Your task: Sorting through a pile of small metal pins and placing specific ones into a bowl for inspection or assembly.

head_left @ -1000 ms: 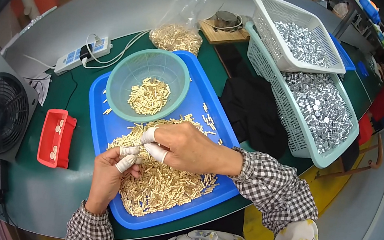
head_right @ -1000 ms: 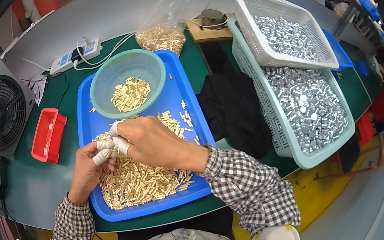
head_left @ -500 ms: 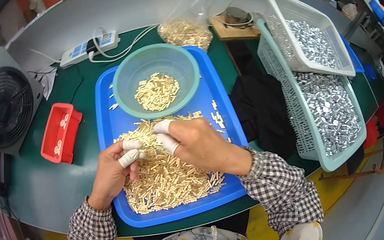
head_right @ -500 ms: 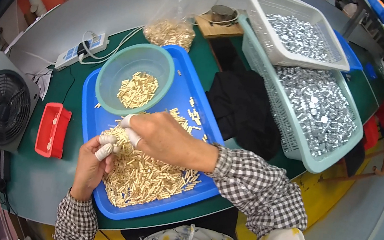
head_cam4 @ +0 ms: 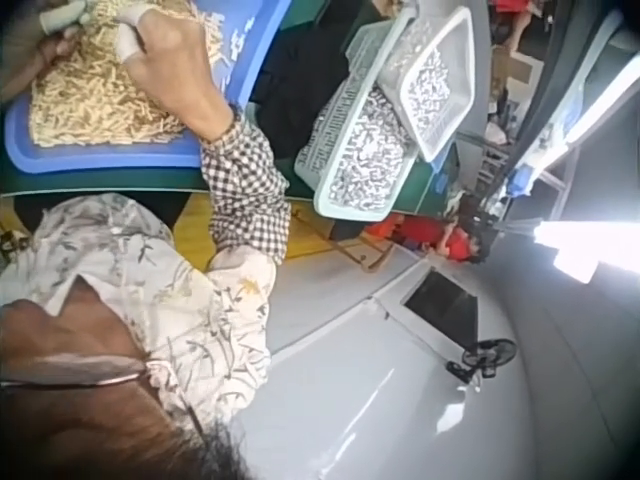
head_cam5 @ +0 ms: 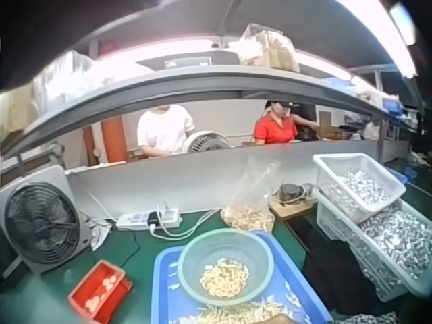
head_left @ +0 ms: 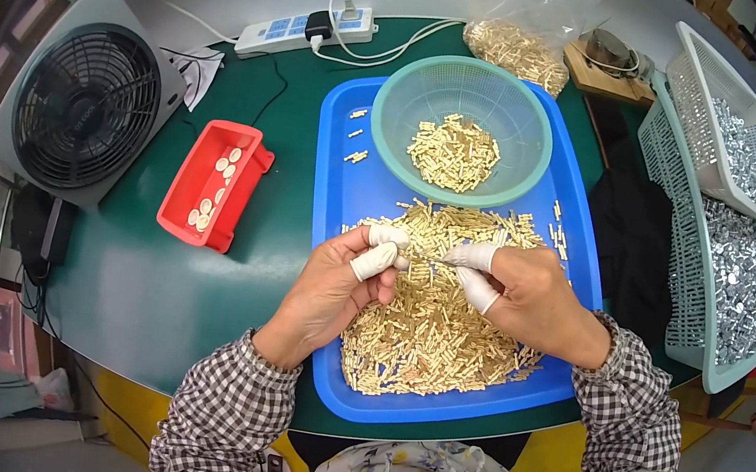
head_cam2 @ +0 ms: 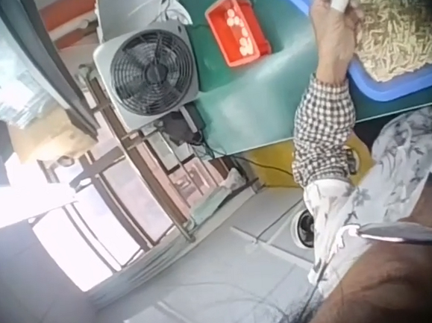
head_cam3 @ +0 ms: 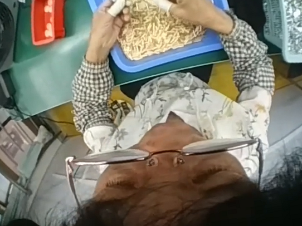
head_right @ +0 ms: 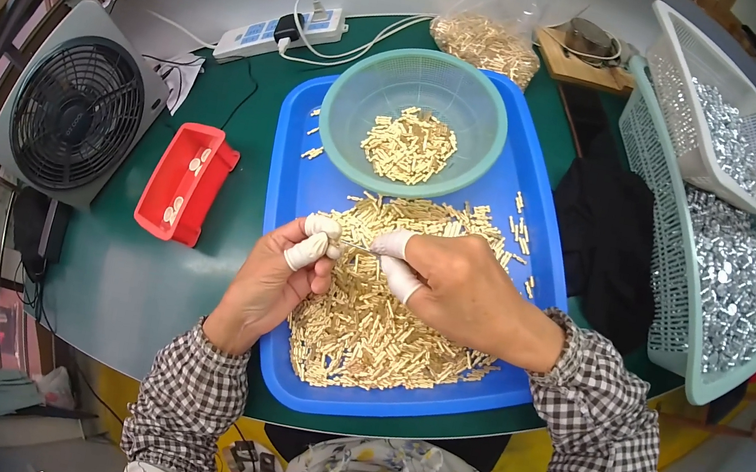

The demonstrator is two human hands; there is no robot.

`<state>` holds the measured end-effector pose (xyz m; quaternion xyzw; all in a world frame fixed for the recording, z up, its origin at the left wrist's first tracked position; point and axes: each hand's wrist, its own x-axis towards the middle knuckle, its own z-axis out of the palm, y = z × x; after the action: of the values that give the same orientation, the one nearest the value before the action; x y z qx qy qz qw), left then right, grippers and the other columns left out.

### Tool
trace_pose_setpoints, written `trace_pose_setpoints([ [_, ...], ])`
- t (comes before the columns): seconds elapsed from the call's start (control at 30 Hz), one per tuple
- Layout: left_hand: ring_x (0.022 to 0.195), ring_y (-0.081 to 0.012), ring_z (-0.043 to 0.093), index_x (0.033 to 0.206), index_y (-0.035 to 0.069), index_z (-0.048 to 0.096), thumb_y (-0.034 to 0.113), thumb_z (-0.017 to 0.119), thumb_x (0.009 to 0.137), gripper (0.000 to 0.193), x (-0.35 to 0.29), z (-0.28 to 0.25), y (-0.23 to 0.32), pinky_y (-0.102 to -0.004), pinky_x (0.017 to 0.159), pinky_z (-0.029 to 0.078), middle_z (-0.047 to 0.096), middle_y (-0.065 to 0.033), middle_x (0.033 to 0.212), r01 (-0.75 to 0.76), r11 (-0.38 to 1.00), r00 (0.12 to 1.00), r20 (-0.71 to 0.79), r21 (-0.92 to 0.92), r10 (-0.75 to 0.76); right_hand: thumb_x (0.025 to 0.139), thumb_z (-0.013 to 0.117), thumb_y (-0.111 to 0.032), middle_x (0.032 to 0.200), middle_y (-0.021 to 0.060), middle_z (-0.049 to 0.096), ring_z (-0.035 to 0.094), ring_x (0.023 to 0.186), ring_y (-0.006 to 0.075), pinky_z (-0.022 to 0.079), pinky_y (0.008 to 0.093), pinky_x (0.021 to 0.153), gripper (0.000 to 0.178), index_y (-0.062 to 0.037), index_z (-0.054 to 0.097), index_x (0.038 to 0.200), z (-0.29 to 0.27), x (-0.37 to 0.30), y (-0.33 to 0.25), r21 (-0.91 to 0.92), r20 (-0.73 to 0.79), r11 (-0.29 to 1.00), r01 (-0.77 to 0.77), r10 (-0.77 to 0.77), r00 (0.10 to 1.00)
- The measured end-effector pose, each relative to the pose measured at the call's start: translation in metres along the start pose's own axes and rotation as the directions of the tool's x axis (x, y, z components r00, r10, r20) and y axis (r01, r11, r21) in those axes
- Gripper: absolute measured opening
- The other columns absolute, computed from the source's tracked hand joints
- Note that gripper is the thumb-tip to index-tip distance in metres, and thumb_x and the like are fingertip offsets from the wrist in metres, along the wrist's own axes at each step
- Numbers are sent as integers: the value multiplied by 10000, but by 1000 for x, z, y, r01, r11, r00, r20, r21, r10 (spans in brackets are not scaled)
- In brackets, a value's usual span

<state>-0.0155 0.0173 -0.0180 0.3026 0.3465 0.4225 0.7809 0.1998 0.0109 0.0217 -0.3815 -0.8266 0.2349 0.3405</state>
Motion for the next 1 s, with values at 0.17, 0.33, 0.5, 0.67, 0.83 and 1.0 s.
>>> trace_pose_setpoints([
  [0.17,622,-73,520,999,44,570,132,568,885,144,1,0,1,-208,563,447,595,-24,833,2,1000,1000,30,-7,-2,738,639,4,614,107,588,600,519,217,444,304,456,233,-31,642,968,8,-2,4,-34,26,999,35,-34,999],
  [0.33,627,-73,525,1003,41,573,124,567,885,145,0,1,1,-208,566,455,600,-28,842,-2,1000,999,35,-16,2,737,640,2,615,107,589,595,514,219,445,310,457,239,-32,639,974,9,-3,3,-26,13,999,33,-33,999],
  [0.5,624,-73,535,1004,37,574,119,568,883,146,0,-1,0,-205,564,462,612,-40,856,-3,1000,998,55,-14,4,734,641,-2,603,106,580,587,506,218,446,313,457,255,-33,632,988,9,-4,6,-24,14,999,47,-47,999],
  [0.67,618,-76,541,1001,29,574,103,557,887,137,-2,4,-2,-202,563,467,620,-53,862,-33,998,999,9,52,33,731,637,-1,581,106,560,575,494,218,444,319,452,260,-24,624,990,6,-6,3,-189,44,974,124,-118,992],
  [0.83,625,-84,550,1006,5,569,71,547,886,138,-3,5,-6,-211,569,481,621,-69,863,-91,976,996,-6,197,94,739,631,-9,577,114,557,575,496,230,440,327,450,228,-1,611,966,9,-10,0,-377,137,895,240,-202,970],
  [1.0,647,-99,562,1009,-14,566,57,551,881,148,-1,7,-5,-224,582,494,618,-76,861,-135,966,991,3,221,137,795,581,-42,636,194,579,598,564,316,463,385,498,138,26,576,916,7,-5,-5,-33,138,995,-90,94,986],
])
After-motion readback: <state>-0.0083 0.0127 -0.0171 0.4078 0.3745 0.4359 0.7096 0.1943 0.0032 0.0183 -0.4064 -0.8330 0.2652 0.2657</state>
